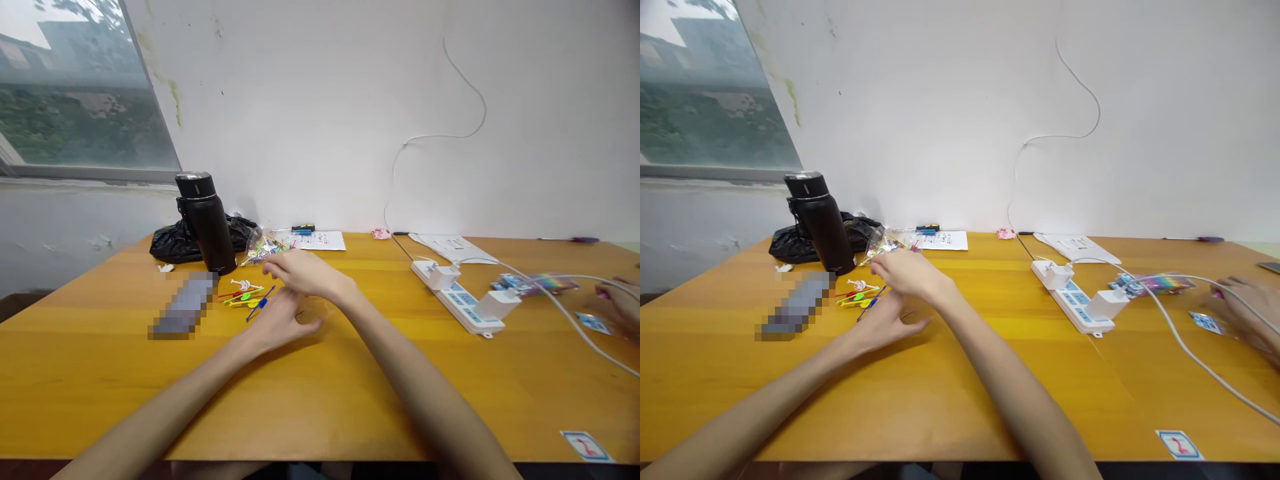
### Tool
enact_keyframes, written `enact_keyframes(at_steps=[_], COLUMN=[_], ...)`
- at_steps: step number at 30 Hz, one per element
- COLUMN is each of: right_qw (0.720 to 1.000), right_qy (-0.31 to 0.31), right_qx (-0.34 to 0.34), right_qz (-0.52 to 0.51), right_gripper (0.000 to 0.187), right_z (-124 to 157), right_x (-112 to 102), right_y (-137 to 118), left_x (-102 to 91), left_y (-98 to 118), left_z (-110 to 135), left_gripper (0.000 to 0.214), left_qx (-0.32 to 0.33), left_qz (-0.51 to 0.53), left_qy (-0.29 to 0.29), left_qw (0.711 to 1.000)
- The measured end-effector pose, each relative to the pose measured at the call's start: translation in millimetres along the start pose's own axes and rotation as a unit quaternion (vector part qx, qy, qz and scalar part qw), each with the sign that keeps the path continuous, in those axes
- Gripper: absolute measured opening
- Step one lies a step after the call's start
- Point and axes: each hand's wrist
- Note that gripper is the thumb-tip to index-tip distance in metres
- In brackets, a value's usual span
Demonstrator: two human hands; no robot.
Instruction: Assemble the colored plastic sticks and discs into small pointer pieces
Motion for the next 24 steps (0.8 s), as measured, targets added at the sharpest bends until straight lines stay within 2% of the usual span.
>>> enact_keyframes(at_steps=[3, 6, 10, 16, 18, 22, 24], right_qw=[0.999, 1.0, 0.997, 0.992, 0.994, 0.999, 1.0], right_qy=[0.029, -0.018, -0.076, -0.112, -0.09, 0.0, 0.005], right_qx=[0.011, 0.01, 0.02, 0.048, 0.049, 0.022, 0.013], right_qz=[-0.014, 0.007, 0.018, 0.026, 0.036, 0.032, 0.008], right_gripper=[0.024, 0.017, 0.022, 0.027, 0.027, 0.019, 0.018], right_z=[6, 4, -5, -11, -12, -15, -18], right_x=[-6, 11, 39, 56, 63, 78, 83], right_y=[-1, 2, 8, 9, 9, 15, 19], left_x=[-1.1, 2.9, 10.1, 11.8, 11.4, 14.3, 16.9], left_y=[1, 5, 9, 13, 14, 10, 7], left_z=[-1, 1, 6, 9, 9, 11, 12], left_gripper=[0.047, 0.045, 0.045, 0.05, 0.055, 0.067, 0.068], left_qx=[-0.007, -0.032, -0.063, -0.05, -0.044, -0.019, -0.022], left_qz=[-0.021, -0.036, -0.077, -0.056, -0.039, -0.019, 0.0], left_qy=[-0.019, -0.051, -0.091, -0.134, -0.139, -0.131, -0.131], left_qw=[1.0, 0.998, 0.991, 0.988, 0.989, 0.991, 0.991])
Point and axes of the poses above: each hand's wrist, its own z-axis away from the middle knuckle, its own x-axis out of the palm, y = z × x, and after that the axes turned 2 degrees about -y, right-handed
